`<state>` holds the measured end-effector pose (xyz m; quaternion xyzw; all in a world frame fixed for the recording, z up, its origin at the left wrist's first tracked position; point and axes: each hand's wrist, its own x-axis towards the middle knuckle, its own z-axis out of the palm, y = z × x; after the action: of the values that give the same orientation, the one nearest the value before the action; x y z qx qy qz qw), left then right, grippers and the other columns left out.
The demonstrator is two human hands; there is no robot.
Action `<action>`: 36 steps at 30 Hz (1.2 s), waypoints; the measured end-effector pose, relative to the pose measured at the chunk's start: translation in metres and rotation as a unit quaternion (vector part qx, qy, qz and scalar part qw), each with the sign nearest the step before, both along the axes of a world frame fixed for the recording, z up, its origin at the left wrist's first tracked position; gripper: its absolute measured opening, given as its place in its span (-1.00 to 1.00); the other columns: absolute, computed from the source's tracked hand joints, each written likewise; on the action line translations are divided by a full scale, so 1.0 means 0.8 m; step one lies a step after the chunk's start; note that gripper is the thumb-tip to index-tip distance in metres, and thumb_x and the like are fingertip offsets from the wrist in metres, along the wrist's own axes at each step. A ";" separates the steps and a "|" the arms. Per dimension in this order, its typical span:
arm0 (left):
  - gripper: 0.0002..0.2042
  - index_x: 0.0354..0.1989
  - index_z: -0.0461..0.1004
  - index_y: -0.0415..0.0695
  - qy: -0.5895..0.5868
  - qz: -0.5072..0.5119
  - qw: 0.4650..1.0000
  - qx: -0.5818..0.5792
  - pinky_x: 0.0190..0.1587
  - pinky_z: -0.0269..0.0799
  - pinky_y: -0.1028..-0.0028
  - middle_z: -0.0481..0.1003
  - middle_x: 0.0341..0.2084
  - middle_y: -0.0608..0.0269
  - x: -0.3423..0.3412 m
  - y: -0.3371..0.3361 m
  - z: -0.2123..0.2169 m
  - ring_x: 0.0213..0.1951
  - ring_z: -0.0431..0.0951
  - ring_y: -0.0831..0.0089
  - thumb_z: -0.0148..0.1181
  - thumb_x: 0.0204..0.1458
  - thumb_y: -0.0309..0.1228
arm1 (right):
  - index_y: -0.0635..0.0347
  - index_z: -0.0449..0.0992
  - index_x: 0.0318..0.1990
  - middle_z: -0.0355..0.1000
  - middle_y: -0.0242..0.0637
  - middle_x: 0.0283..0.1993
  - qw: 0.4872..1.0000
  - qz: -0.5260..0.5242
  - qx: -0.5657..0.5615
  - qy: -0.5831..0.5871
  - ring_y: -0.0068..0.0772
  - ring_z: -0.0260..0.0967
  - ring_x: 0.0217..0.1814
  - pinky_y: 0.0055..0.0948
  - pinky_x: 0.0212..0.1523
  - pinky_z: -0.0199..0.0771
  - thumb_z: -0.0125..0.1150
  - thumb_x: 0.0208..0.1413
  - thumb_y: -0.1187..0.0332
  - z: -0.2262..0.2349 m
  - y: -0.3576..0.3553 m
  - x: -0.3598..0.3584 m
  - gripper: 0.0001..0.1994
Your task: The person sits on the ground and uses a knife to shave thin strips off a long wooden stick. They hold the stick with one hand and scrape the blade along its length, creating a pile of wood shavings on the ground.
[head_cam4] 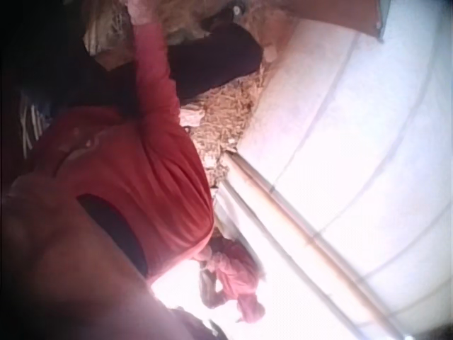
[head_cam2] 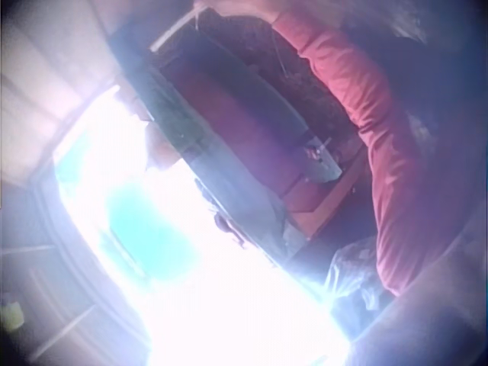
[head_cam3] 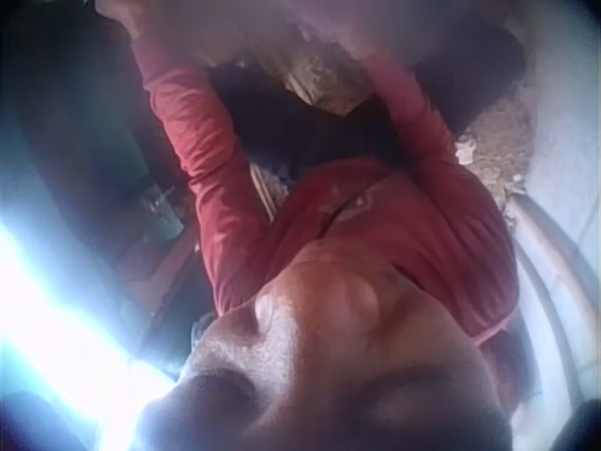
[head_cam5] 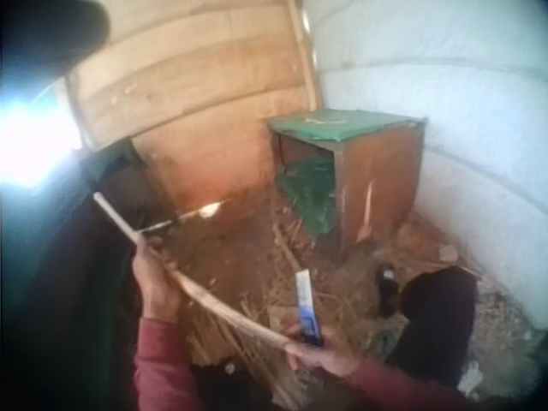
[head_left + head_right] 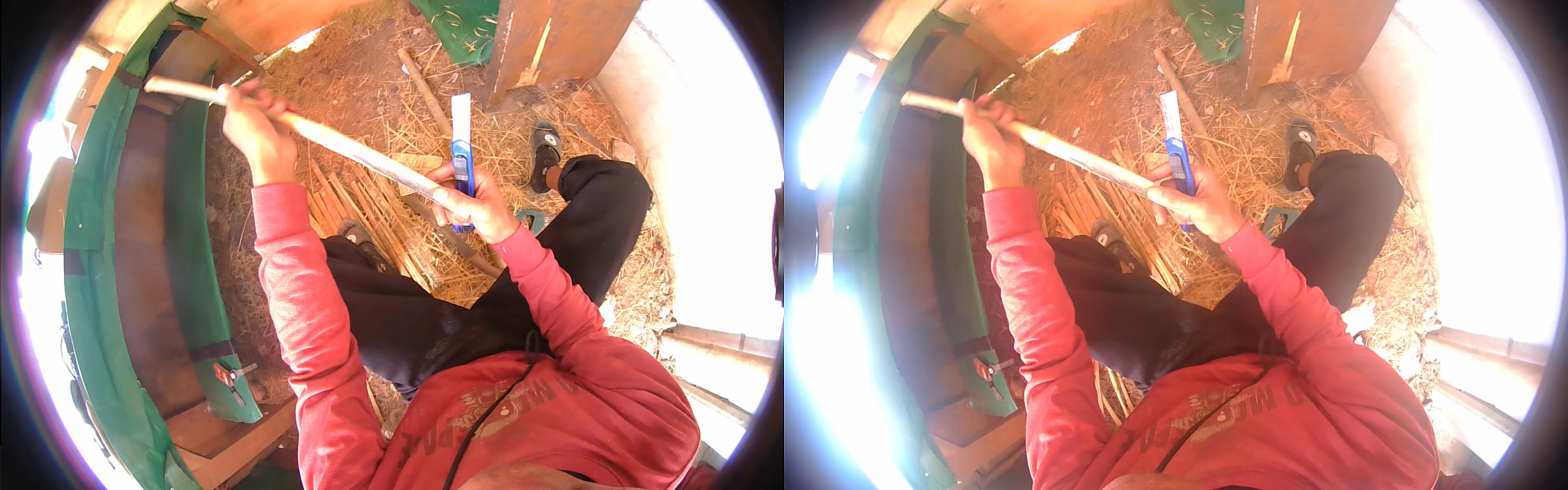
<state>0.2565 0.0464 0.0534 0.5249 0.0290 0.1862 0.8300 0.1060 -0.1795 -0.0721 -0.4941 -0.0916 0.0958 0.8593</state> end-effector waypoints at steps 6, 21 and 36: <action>-0.39 0.31 0.13 -0.25 0.013 0.018 0.799 0.601 -0.04 0.42 0.15 0.53 -0.15 -0.10 -0.017 -0.013 -0.059 -0.17 0.58 0.03 0.08 0.16 -0.18 | 0.22 0.44 -0.12 0.41 -0.32 -0.60 0.989 -0.101 0.051 0.093 -0.72 0.12 -0.71 -0.65 -0.70 -0.01 0.08 0.27 0.25 0.032 0.007 -0.026 -0.78; -0.75 -0.16 0.54 -0.20 -0.285 -0.199 0.740 0.577 -0.12 0.52 0.34 0.54 -0.20 0.13 -0.137 -0.076 -0.067 -0.17 0.58 0.20 0.25 -0.07 -0.58 | 0.14 0.44 -0.47 0.25 -0.48 -0.67 0.991 -0.015 -0.043 0.123 -0.72 0.09 -0.72 -0.62 -0.73 -0.05 0.07 0.22 0.09 0.031 0.002 0.015 -0.66; -0.77 -0.08 0.39 -0.24 -0.166 -0.055 0.914 0.365 -0.16 0.52 0.54 0.60 -0.32 0.13 -0.107 -0.062 -0.113 -0.20 0.62 0.47 0.19 0.09 -0.61 | 0.11 0.40 -0.04 0.19 -0.52 -0.63 0.961 -0.188 -0.198 0.031 -0.76 0.06 -0.68 -0.66 -0.66 0.07 -0.15 0.38 0.12 -0.038 0.011 0.005 -0.70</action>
<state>0.1708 -0.0031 -0.0374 0.7538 -0.2082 0.2229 0.5821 0.1099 -0.1704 -0.1026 -0.6593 0.0508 -0.0362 0.7493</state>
